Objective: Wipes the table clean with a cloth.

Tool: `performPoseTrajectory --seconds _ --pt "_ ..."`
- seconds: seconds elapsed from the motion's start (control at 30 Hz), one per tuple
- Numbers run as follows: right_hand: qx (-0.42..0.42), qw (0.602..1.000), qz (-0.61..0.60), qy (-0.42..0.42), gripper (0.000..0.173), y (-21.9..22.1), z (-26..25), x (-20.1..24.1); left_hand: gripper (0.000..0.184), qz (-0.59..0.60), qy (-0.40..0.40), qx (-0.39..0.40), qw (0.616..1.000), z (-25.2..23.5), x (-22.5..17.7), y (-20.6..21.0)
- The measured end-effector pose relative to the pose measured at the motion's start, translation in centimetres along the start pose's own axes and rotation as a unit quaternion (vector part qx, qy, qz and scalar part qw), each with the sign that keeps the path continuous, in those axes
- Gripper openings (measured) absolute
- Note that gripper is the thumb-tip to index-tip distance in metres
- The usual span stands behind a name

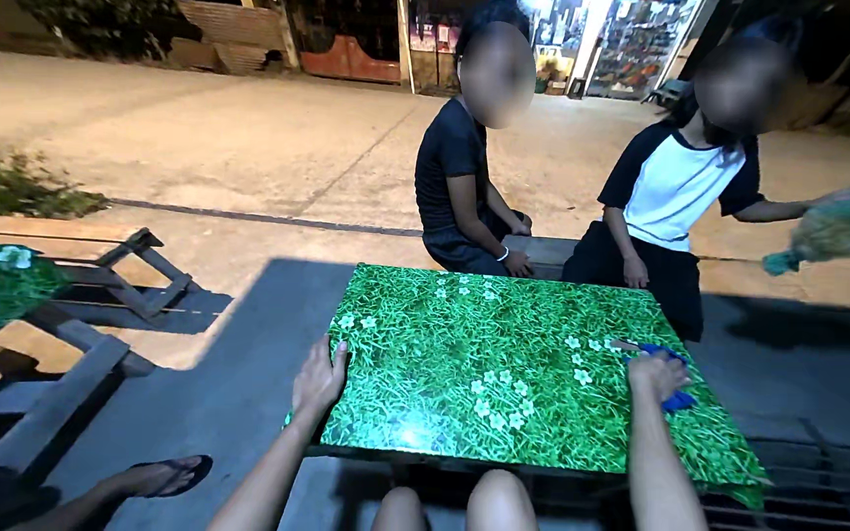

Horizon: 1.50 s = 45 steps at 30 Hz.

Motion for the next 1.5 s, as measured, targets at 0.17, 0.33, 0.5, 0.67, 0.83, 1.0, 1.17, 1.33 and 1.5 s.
performPoseTrajectory --seconds 0.17,0.33,0.5,0.67,0.83,1.0,1.17,1.33,1.5 --pt "0.087 0.971 0.008 -0.22 0.045 4.3 6.3 11.5 0.072 -0.008 -0.001 0.004 1.0 -0.1 -0.1 0.0" --pt "0.195 0.909 0.027 -0.368 0.048 8.3 7.0 18.8 0.07 -0.004 -0.011 0.018 1.0 0.1 -0.2 -0.3" --pt "0.166 0.885 0.022 -0.435 0.048 9.0 -0.3 17.9 0.068 -0.001 -0.009 0.023 1.0 0.3 -0.4 -0.8" --pt "0.1 0.943 0.014 -0.318 0.052 7.5 -6.8 13.7 0.069 -0.017 -0.014 0.023 0.999 0.1 -0.1 -0.3" --pt "0.065 0.982 0.006 -0.179 0.053 8.5 -7.8 15.3 0.072 -0.033 -0.015 0.031 0.999 -0.1 -0.4 -0.2" --pt "0.087 0.969 0.014 -0.23 0.052 11.4 -2.0 22.8 0.073 -0.024 -0.021 0.049 0.998 -0.1 -0.4 -0.4" --pt "0.147 0.917 0.026 -0.37 0.053 16.2 8.9 32.6 0.077 -0.005 -0.017 0.05 0.999 -0.3 -0.1 -0.3" --pt "0.211 0.829 0.031 -0.518 0.053 19.8 22.2 40.2 0.08 -0.008 -0.014 0.058 0.998 -0.6 0.0 -0.3" --pt "0.284 0.711 0.032 -0.643 0.05 20.4 31.4 41.8 0.082 0.012 -0.013 0.036 0.999 -0.7 0.4 0.0"
Point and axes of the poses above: each hand's wrist, its own z-axis away from the middle knuckle, its own y-axis out of the palm, x = y × z, the point moved 1 cm from there along -z, towards the middle knuckle, and after that the axes turned 6 degrees about x, right-handed, at the moved point
